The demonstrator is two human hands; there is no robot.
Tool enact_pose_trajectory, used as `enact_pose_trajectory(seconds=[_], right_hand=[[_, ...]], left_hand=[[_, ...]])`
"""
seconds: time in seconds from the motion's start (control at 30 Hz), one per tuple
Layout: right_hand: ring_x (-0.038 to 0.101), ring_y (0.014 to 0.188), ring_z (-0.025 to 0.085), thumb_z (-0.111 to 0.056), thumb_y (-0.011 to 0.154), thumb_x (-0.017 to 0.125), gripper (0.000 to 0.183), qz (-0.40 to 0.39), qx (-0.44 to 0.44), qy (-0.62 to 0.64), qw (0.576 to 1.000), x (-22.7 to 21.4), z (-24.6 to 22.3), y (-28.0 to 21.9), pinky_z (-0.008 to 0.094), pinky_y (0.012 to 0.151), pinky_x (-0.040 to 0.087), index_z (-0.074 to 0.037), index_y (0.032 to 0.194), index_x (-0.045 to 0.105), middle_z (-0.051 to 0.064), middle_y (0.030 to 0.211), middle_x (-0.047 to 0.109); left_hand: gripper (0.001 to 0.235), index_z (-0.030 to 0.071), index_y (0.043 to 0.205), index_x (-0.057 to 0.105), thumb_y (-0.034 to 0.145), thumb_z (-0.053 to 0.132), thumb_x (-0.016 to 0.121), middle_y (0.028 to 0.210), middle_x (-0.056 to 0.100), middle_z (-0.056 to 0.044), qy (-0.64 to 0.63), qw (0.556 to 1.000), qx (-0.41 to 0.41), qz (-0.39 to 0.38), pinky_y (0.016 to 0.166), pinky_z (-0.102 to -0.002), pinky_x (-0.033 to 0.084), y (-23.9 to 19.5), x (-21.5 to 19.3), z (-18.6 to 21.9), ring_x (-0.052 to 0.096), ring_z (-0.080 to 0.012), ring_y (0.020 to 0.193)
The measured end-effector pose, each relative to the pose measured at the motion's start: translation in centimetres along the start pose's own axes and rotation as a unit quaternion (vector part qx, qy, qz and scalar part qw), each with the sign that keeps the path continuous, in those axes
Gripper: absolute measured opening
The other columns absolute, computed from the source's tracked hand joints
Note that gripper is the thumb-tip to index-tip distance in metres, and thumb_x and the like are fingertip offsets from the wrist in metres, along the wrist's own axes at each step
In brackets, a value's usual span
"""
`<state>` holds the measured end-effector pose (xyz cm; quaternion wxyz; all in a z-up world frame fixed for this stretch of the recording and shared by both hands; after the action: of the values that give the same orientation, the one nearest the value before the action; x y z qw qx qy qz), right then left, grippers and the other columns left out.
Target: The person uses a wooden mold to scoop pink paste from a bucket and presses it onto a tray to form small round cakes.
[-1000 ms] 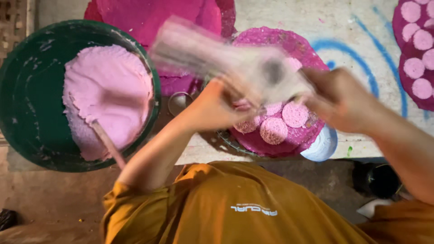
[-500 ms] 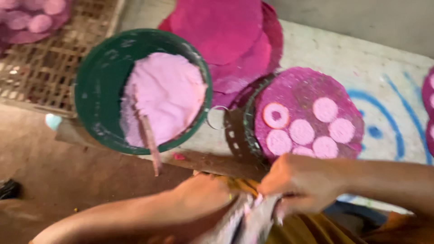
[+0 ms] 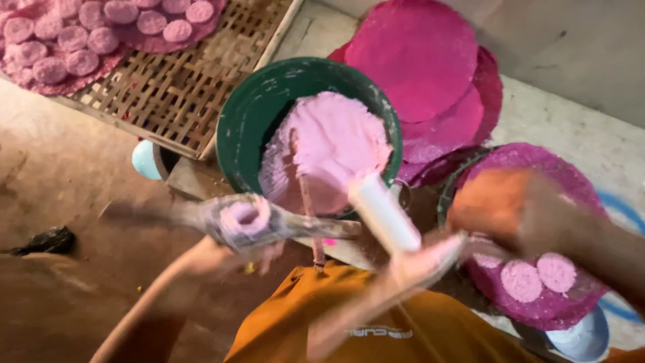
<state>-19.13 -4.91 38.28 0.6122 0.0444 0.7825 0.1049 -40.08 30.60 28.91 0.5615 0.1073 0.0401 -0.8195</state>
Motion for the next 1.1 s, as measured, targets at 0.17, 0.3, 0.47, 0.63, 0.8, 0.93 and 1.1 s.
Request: enact_pose_trajectory(seconds=[0.17, 0.3, 0.47, 0.63, 0.8, 0.93, 1.1], right_hand=[[0.057, 0.083, 0.018, -0.012, 0.092, 0.077, 0.029, 0.078, -0.181, -0.364, 0.910, 1.1, 5.8, 7.3, 0.035, 0.069, 0.049, -0.013, 0.117, 0.063, 0.004, 0.091, 0.064], [0.057, 0.103, 0.025, -0.027, 0.089, 0.076, 0.048, 0.251, 0.034, -0.281, 0.926, 5.8, 6.8, 12.5, 0.040, 0.086, 0.055, -0.007, 0.129, 0.058, 0.017, 0.111, 0.062], [0.069, 0.076, 0.024, -0.052, 0.096, 0.067, 0.045, -0.091, 0.428, 0.200, 0.877, 21.8, 6.5, 15.3, 0.040, 0.073, 0.053, -0.007, 0.101, 0.071, 0.015, 0.087, 0.074], [0.071, 0.071, 0.021, -0.032, 0.094, 0.065, 0.031, -0.048, 0.478, 0.376, 0.793, 28.9, 7.8, 12.5, 0.038, 0.066, 0.059, -0.004, 0.105, 0.067, 0.013, 0.084, 0.072], [0.064, 0.059, 0.016, -0.019, 0.099, 0.054, 0.023, -0.131, 0.489, 0.294, 0.811, 18.1, 8.6, 6.2, 0.032, 0.058, 0.052, -0.004, 0.111, 0.068, 0.007, 0.071, 0.067], [0.074, 0.073, 0.017, -0.020, 0.098, 0.056, 0.027, -0.058, 0.350, 0.233, 0.906, 9.7, 5.1, 8.4, 0.033, 0.063, 0.056, -0.010, 0.118, 0.071, 0.010, 0.087, 0.075], [0.072, 0.080, 0.026, -0.021, 0.091, 0.056, 0.033, -0.154, 0.319, -0.086, 0.931, 6.7, 1.6, 15.8, 0.042, 0.062, 0.055, -0.020, 0.121, 0.069, 0.006, 0.090, 0.073]], left_hand=[[0.054, -0.004, 0.137, 0.053, 0.087, 0.013, 0.066, 0.124, 0.064, -0.016, -0.485, 0.871, -0.035, -0.065, 0.110, -0.045, 0.054, 0.2, -1.5, -3.5, 0.064, -0.0268, 0.119], [0.047, -0.003, 0.135, 0.057, 0.089, 0.007, 0.067, 0.105, 0.063, -0.011, -0.485, 0.870, 0.013, 0.086, 0.081, -0.038, 0.057, 1.7, -1.5, -7.8, 0.062, -0.0197, 0.091], [0.047, 0.008, 0.136, 0.054, 0.092, 0.000, 0.066, 0.106, 0.061, -0.003, -0.261, 0.895, 0.078, 0.354, 0.073, -0.029, 0.051, 2.5, -5.7, -12.2, 0.059, -0.0131, 0.088], [0.042, 0.007, 0.134, 0.055, 0.096, 0.008, 0.074, 0.105, 0.064, -0.010, 0.265, 0.834, 0.003, 0.485, 0.081, -0.034, 0.055, 3.0, -9.2, -11.7, 0.065, -0.0230, 0.092], [0.071, 0.010, 0.153, 0.045, 0.093, 0.028, 0.077, 0.128, 0.067, -0.014, 0.480, 0.717, 0.003, 0.505, 0.070, -0.039, 0.057, 2.3, -11.7, -9.2, 0.070, -0.0305, 0.098], [0.078, 0.009, 0.155, 0.043, 0.088, 0.034, 0.077, 0.112, 0.066, -0.012, 0.467, 0.787, -0.089, 0.392, 0.055, -0.040, 0.055, 3.9, -11.4, -8.6, 0.067, -0.0279, 0.072], [0.086, 0.015, 0.146, 0.053, 0.067, 0.033, 0.083, 0.104, 0.066, -0.010, 0.380, 0.875, 0.016, 0.299, 0.066, -0.040, 0.057, 6.7, -7.6, -8.7, 0.070, -0.0322, 0.081]])
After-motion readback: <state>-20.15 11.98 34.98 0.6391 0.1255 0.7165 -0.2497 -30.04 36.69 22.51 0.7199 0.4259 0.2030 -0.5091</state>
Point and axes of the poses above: each hand's wrist, its own y-axis towards the middle knuckle, its own x-axis out of the palm, z = x × y, the point moved 1 cm from there along y, towards the middle knuckle
